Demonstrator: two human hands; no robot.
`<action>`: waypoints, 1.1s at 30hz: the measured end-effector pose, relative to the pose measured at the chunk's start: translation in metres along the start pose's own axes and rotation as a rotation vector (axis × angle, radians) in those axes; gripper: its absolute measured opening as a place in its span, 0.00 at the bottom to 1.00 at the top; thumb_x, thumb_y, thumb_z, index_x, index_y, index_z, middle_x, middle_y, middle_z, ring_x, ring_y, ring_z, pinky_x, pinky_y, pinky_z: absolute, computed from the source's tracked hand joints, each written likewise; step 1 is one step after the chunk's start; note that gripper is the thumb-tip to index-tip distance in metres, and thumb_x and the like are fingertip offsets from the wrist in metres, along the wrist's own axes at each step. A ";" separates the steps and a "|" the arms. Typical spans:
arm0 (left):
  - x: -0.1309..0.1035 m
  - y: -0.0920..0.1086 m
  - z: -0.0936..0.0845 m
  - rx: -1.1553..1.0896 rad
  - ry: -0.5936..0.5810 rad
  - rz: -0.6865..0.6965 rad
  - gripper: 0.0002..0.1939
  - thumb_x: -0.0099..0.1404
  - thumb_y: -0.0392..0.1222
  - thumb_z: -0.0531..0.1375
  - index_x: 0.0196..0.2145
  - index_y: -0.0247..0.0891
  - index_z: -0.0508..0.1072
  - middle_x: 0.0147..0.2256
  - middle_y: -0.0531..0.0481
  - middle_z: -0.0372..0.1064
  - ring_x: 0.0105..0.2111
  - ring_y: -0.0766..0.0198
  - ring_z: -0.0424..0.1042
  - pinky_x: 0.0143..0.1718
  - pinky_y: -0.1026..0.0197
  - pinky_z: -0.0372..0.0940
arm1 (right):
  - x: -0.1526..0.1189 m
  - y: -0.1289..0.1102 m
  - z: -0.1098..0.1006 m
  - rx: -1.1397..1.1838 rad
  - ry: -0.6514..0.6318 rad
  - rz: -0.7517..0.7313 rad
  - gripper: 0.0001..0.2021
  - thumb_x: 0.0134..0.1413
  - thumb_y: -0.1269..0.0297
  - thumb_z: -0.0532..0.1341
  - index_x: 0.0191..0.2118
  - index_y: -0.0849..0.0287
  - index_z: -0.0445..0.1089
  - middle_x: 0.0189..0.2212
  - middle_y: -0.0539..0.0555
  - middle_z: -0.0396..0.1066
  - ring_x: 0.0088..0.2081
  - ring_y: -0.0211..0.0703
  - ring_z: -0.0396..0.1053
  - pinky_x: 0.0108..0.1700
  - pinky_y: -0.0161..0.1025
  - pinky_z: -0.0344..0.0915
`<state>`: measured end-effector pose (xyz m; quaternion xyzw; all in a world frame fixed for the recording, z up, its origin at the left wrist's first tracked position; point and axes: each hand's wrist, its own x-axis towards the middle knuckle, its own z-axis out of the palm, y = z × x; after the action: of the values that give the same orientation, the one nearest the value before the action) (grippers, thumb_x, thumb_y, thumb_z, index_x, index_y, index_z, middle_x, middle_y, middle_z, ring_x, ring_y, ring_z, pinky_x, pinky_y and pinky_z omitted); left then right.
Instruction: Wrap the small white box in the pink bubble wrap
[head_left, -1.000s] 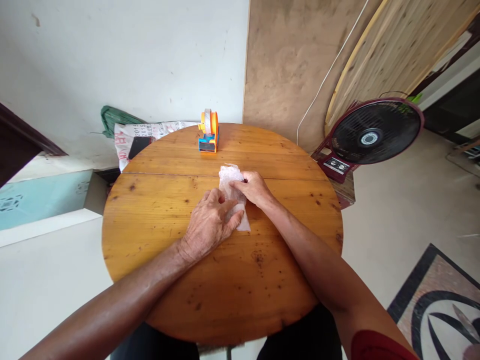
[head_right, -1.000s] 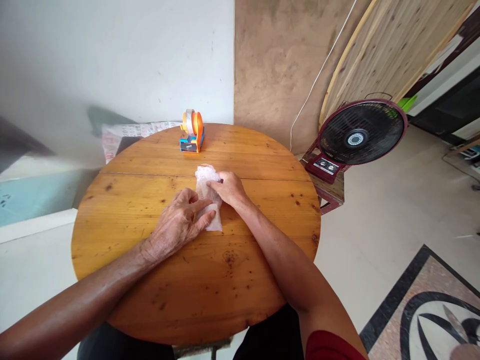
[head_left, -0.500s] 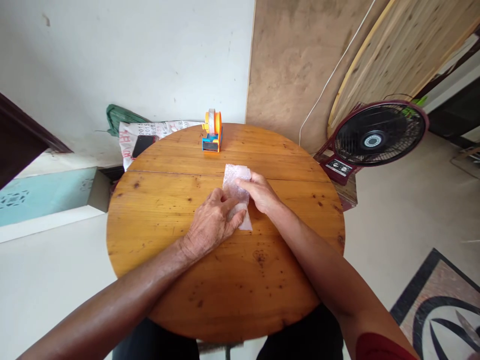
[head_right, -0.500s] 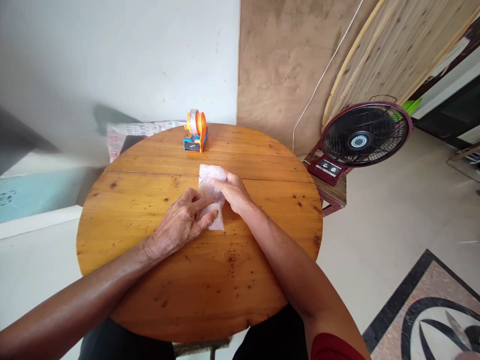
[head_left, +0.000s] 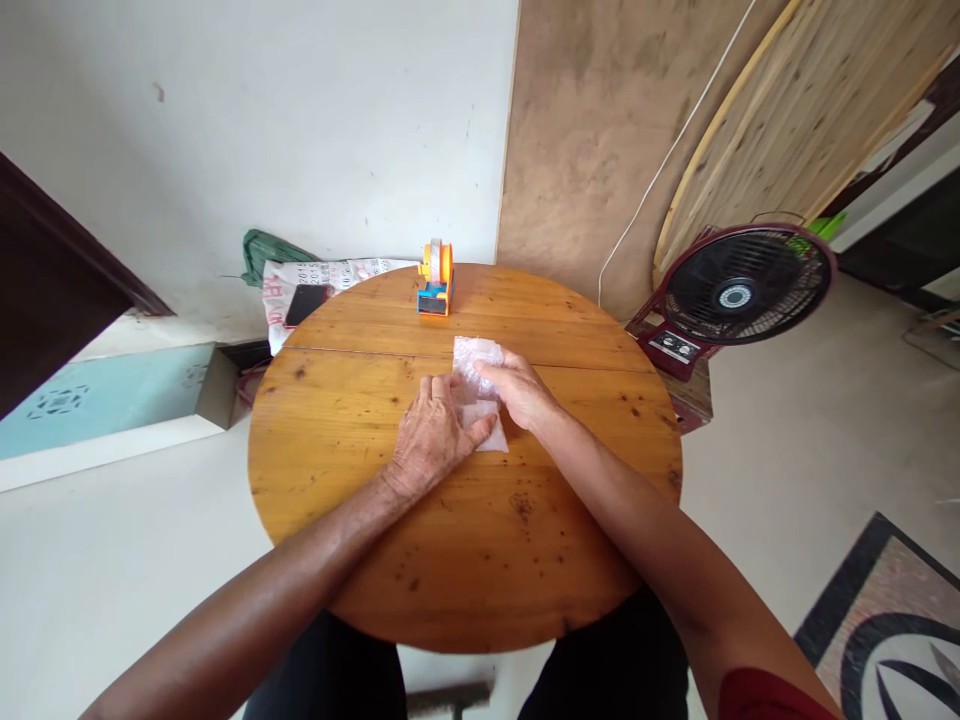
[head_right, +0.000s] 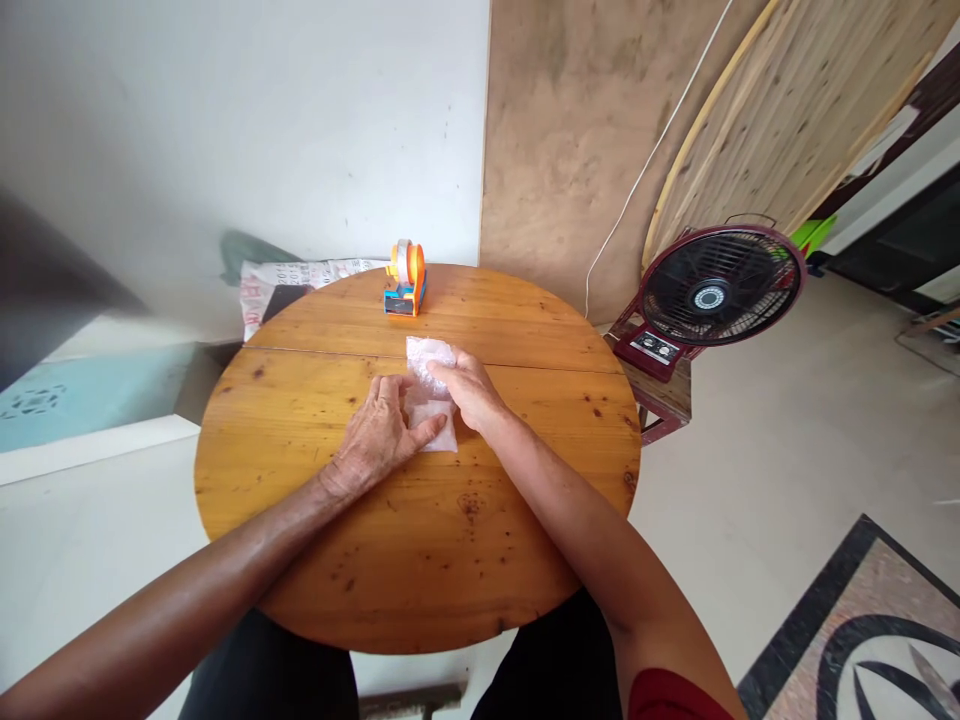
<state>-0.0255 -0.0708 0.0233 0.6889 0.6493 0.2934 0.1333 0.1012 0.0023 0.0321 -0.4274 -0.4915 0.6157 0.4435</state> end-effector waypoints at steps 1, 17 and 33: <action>0.000 0.000 0.000 -0.010 -0.005 -0.017 0.34 0.58 0.56 0.62 0.54 0.32 0.59 0.48 0.37 0.64 0.47 0.49 0.69 0.45 0.49 0.67 | -0.002 -0.001 0.001 -0.005 0.007 -0.006 0.15 0.41 0.63 0.65 0.39 0.58 0.70 0.31 0.49 0.75 0.33 0.40 0.72 0.38 0.38 0.69; 0.015 -0.014 0.002 -0.300 -0.173 -0.057 0.24 0.57 0.55 0.61 0.45 0.36 0.68 0.36 0.46 0.71 0.35 0.58 0.70 0.35 0.60 0.64 | -0.053 0.001 0.010 -0.211 0.096 -0.194 0.13 0.43 0.55 0.63 0.29 0.56 0.61 0.24 0.44 0.63 0.26 0.34 0.59 0.30 0.31 0.59; 0.010 -0.008 -0.001 -0.422 -0.157 -0.059 0.14 0.56 0.45 0.64 0.39 0.39 0.69 0.33 0.52 0.70 0.33 0.62 0.68 0.35 0.63 0.63 | -0.074 0.021 -0.003 -0.586 0.090 -0.389 0.12 0.57 0.55 0.58 0.41 0.56 0.71 0.40 0.50 0.75 0.41 0.42 0.71 0.42 0.34 0.65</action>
<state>-0.0325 -0.0598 0.0217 0.6473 0.5808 0.3642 0.3332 0.1191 -0.0713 0.0173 -0.4614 -0.6997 0.3329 0.4322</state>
